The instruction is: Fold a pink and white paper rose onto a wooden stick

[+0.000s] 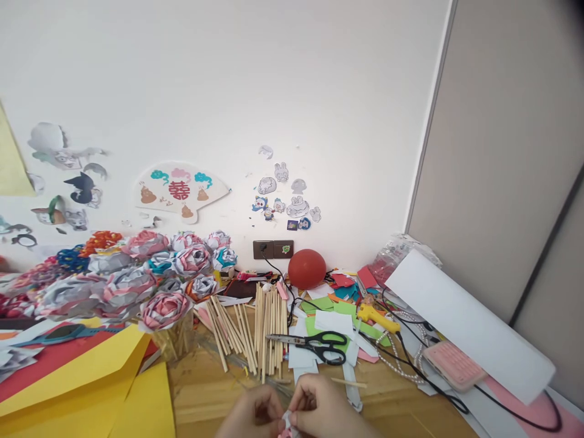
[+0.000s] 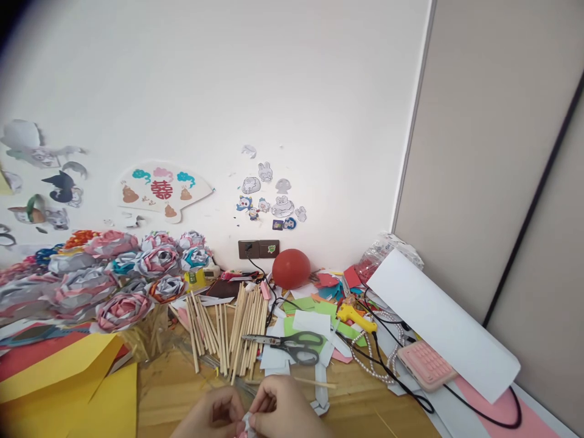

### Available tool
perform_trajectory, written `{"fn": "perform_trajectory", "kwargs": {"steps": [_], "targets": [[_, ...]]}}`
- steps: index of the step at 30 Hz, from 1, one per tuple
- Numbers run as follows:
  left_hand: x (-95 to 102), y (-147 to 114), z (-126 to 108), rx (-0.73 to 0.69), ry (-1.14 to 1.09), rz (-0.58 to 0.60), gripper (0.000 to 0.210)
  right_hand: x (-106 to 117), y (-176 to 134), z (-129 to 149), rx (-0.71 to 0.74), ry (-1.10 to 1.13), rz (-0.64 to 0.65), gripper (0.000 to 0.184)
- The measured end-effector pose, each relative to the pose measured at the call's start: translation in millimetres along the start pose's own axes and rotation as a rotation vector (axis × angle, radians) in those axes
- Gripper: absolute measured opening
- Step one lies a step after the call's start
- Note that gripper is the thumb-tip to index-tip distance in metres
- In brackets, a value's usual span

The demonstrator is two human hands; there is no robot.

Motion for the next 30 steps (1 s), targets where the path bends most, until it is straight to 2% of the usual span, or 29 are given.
{"fn": "perform_trajectory", "kwargs": {"steps": [6, 9, 12, 17, 21, 23, 25, 28, 30], "targets": [[1.9, -2, -13, 0.027, -0.024, 0.071, 0.019, 6, -8, 13, 0.033, 0.014, 0.019, 0.011], [1.8, -5, -18, 0.022, 0.007, 0.050, 0.010, 7, -10, 11, 0.053, -0.005, 0.060, 0.012], [1.8, -7, -22, 0.006, 0.051, 0.026, 0.006, 7, -10, 10, 0.077, -0.088, 0.046, 0.014], [2.0, -10, -26, -0.031, 0.099, -0.011, 0.008, 5, -11, 14, 0.114, -0.150, 0.029, 0.018], [2.7, -10, -23, -0.053, 0.107, -0.025, 0.013, 4, -14, 16, 0.089, -0.165, 0.074, 0.009], [6.1, -7, -19, -0.072, 0.042, -0.052, 0.019, 6, -13, 16, 0.093, -0.144, 0.028, 0.006], [11.3, -3, -14, -0.114, -0.109, -0.088, 0.032, 10, -9, 14, 0.111, -0.067, -0.086, 0.007], [13.5, 0, -7, -0.187, -0.262, -0.006, 0.061, 16, -1, 6, 0.127, 0.102, -0.282, 0.027], [8.7, -1, -2, -0.203, -0.219, 0.035, 0.081, 16, 5, -3, 0.110, 0.239, -0.342, 0.040]]}}
Point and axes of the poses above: each hand's wrist, its own y-axis towards the middle knuckle, its own x-axis out of the back of the hand, z = x × y, the point moved 2 cm from there along y, towards the middle knuckle, and after that the axes turned 5 degrees about z, right-handed, at the moved point
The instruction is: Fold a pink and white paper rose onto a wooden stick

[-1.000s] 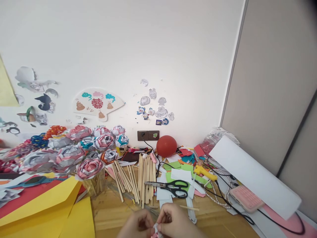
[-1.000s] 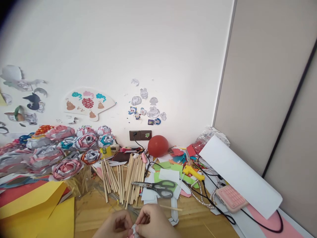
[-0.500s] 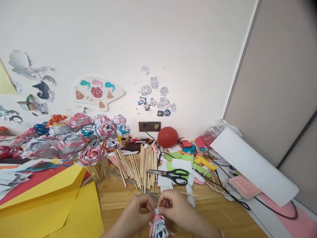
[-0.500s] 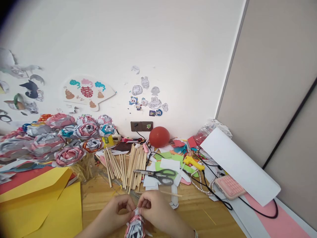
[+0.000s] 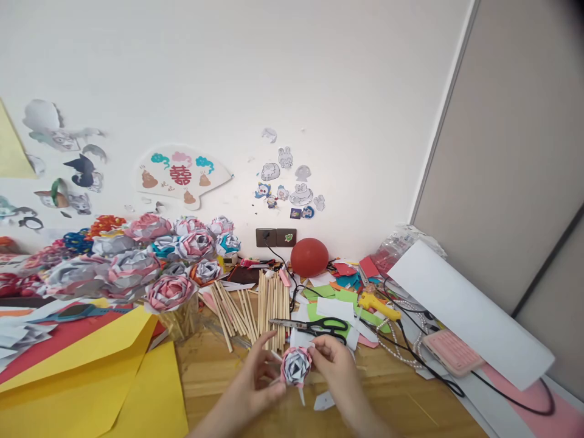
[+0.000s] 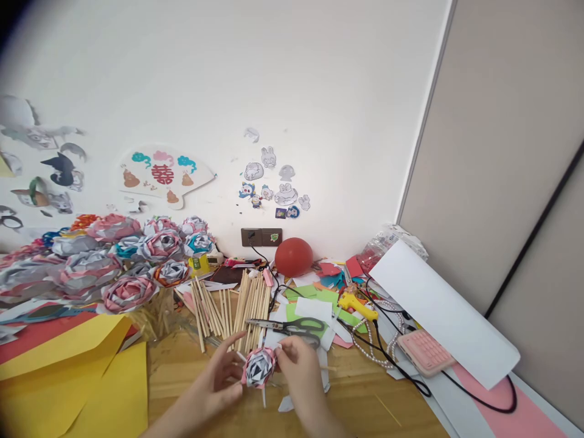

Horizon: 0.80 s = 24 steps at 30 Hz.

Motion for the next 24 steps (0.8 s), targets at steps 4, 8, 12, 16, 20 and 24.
{"fn": "perform_trajectory", "kwargs": {"steps": [4, 8, 12, 16, 20, 24], "targets": [[-13.1, -4, 9, 0.027, 0.191, -0.113, 0.097, -8, 2, -16, -0.040, 0.076, 0.005, 0.051], [-13.2, -5, 3, -0.034, 0.346, -0.213, 0.083, -14, -1, -15, 0.003, 0.022, 0.138, 0.049], [-3.2, -6, -8, -0.115, 0.543, -0.142, 0.056, -10, -3, -3, 0.041, -0.095, 0.209, 0.045], [-1.0, -7, -13, -0.097, 0.641, -0.102, 0.054, -7, -4, 6, -0.007, -0.057, 0.254, 0.044], [-5.4, -7, -17, -0.099, 0.693, -0.064, 0.054, -6, -5, 10, -0.073, 0.036, 0.306, 0.044], [-6.8, -9, -16, -0.083, 0.721, -0.061, 0.054, -6, -5, 4, -0.080, -0.044, 0.281, 0.034]]}}
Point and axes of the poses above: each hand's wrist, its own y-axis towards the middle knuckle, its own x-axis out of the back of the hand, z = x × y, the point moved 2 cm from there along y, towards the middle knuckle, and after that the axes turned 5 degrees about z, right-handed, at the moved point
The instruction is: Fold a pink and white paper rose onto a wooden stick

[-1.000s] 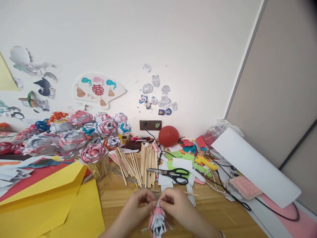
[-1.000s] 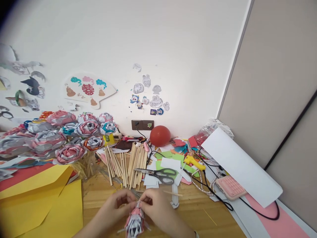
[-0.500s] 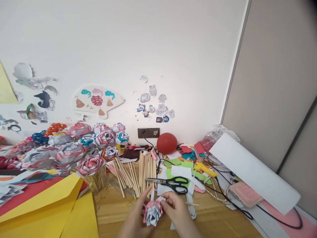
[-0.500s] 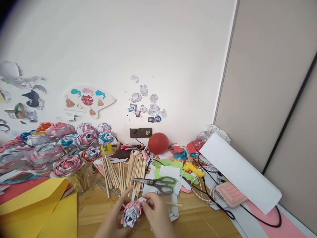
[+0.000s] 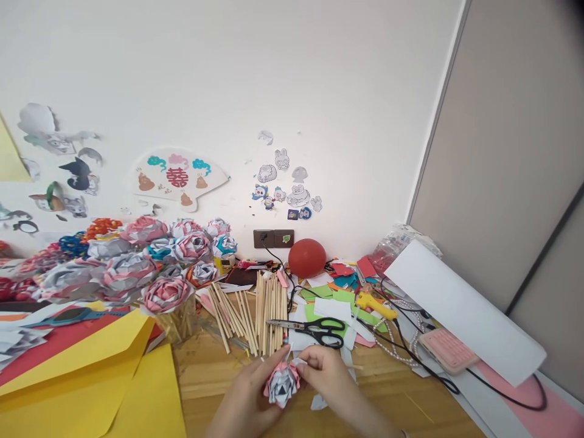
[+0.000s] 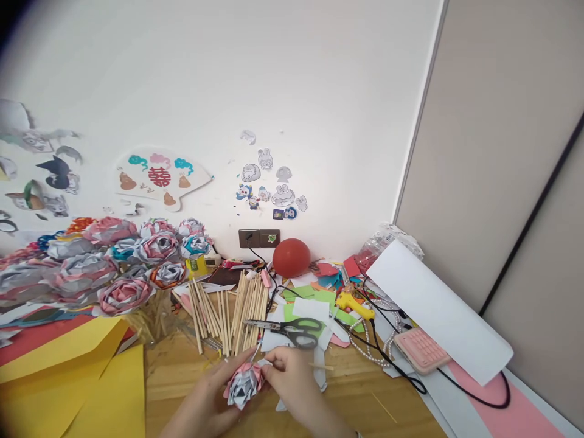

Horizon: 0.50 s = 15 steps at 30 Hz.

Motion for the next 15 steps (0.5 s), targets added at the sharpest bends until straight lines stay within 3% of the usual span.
{"fn": "perform_trajectory", "kwargs": {"steps": [4, 7, 11, 15], "targets": [[-4.0, -3, 2, 0.006, 0.009, 0.011, 0.062, -3, 0, -8, 0.067, -0.289, -0.155, 0.017], [-4.1, -4, -1, 0.003, 0.044, -0.008, 0.066, -4, -4, -2, 0.122, -0.408, -0.180, 0.019], [-1.6, -3, 0, 0.020, 0.124, -0.070, 0.070, -3, -12, 14, 0.179, -0.203, -0.090, 0.035], [-2.3, -3, 9, 0.042, 0.105, -0.155, 0.071, -10, -17, 10, 0.197, -0.052, 0.023, 0.051]]}}
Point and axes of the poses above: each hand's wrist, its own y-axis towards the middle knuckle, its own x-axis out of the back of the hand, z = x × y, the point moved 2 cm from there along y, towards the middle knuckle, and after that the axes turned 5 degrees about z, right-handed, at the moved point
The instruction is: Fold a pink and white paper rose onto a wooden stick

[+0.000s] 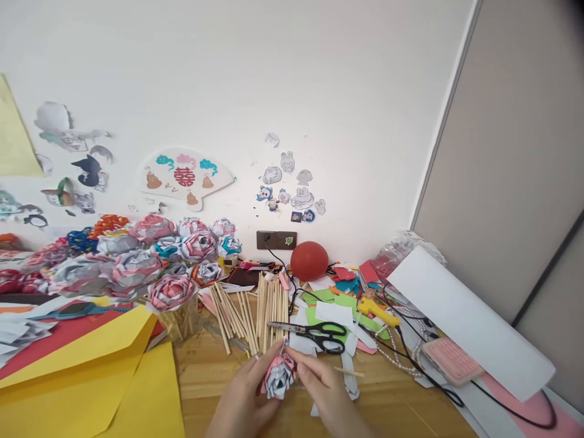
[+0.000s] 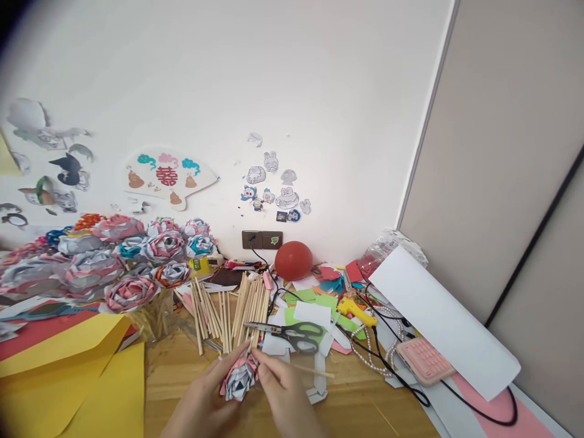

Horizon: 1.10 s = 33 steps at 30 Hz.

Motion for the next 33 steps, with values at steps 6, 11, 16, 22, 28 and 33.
{"fn": "perform_trajectory", "kwargs": {"steps": [6, 11, 16, 22, 28, 33], "targets": [[-1.6, 1, 3, -0.032, -0.139, -0.052, 0.069, -5, 1, -12, 0.049, 0.159, -0.038, 0.060], [1.2, 2, -8, -0.067, -0.308, -0.002, 0.060, 7, 8, -3, -0.078, 0.350, 0.001, 0.050], [-1.2, -1, -10, -0.058, -0.396, 0.049, 0.060, -5, 6, -10, -0.133, 0.582, 0.108, 0.054], [-8.2, -1, -3, 0.010, -0.569, 0.128, 0.062, -6, 6, -8, -0.125, 0.646, 0.075, 0.043], [-9.0, 0, -3, 0.028, -0.806, 0.170, 0.070, -2, 7, -3, 0.059, 0.383, 0.063, 0.061], [-6.1, -1, -6, 0.026, -0.716, 0.139, 0.061, -5, 8, -7, 0.076, 0.248, 0.092, 0.062]]}}
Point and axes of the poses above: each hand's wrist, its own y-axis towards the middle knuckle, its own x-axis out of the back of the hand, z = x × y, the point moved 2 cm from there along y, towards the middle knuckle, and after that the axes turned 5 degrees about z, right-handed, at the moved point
